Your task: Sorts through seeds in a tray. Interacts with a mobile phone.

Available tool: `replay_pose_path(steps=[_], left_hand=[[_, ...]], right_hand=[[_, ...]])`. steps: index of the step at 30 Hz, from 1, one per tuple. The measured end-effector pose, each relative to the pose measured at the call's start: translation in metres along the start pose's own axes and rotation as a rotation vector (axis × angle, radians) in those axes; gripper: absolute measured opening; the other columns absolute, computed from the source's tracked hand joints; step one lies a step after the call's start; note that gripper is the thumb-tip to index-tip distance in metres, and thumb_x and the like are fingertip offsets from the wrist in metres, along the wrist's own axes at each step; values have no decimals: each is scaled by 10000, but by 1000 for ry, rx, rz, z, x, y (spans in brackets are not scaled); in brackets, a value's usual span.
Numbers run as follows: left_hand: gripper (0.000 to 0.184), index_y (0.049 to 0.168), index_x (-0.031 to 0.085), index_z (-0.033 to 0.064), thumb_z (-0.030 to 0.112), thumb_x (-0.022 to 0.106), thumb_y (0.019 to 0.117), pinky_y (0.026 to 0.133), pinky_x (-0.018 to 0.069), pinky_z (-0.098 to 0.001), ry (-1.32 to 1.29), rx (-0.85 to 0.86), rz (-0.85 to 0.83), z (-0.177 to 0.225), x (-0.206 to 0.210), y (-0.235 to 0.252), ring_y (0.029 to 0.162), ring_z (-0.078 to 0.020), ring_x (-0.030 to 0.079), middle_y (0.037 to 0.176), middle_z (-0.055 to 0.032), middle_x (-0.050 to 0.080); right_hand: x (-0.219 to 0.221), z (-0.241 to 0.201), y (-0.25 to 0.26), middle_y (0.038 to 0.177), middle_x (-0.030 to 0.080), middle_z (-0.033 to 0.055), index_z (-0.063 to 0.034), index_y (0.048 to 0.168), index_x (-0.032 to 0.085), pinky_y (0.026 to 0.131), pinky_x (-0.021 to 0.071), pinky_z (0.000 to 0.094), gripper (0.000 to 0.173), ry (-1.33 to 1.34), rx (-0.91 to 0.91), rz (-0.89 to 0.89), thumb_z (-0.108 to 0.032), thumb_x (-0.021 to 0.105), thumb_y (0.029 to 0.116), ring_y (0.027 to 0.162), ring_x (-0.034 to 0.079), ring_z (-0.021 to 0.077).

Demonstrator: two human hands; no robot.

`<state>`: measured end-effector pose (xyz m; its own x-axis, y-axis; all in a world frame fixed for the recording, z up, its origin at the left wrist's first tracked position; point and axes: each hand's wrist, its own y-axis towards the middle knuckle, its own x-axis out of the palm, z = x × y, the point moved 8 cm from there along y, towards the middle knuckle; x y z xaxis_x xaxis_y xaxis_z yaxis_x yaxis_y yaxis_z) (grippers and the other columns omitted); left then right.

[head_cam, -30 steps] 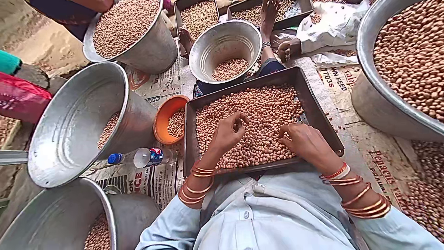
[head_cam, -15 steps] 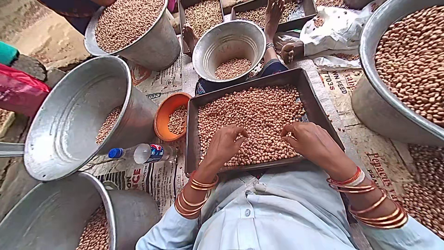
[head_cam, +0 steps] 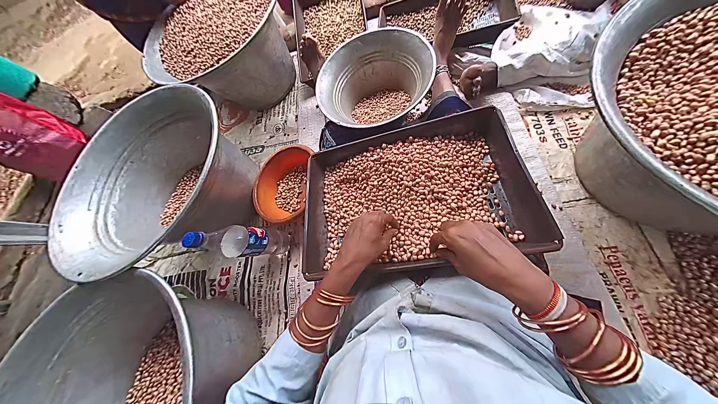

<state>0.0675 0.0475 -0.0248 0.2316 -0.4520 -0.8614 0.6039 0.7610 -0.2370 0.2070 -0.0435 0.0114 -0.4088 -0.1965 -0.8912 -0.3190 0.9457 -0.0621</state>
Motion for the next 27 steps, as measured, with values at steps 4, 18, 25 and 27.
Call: replay_pose_path(steps=[4, 18, 25, 27], left_hand=[[177, 1096, 776, 91, 171, 666, 984, 912, 534, -523, 19, 8, -33, -1, 2, -2, 1011, -309, 704, 1061, -135, 745], [122, 1079, 619, 49, 74, 585, 965, 674, 485, -172, -826, -18, -284, 2, 7, -14, 726, 15, 566, 879, 62, 615], [73, 973, 693, 56, 2, 678, 925, 705, 538, -180, -770, -49, -339, -3, -1, -13, 724, 29, 623, 820, 89, 680], [55, 964, 729, 58, 33, 680, 955, 688, 544, -289, -436, -134, -89, -48, -43, -9, 714, -77, 633, 838, -1, 701]], right_hand=[[7, 2, 4, 877, 717, 140, -94, 984, 776, 691, 544, 523, 128, 9, 33, -63, -95, 650, 962, 842, 711, 347], [-18, -17, 25, 837, 669, 119, -54, 956, 717, 665, 551, 471, 100, 58, -40, 51, -107, 633, 973, 789, 689, 305], [-19, -44, 38, 924, 698, 106, -102, 1048, 745, 647, 564, 454, 128, 95, -107, 128, -115, 636, 983, 789, 700, 286], [-22, -24, 33, 936, 700, 114, -104, 1052, 749, 625, 562, 466, 120, 34, -52, 133, -114, 660, 972, 771, 700, 299]])
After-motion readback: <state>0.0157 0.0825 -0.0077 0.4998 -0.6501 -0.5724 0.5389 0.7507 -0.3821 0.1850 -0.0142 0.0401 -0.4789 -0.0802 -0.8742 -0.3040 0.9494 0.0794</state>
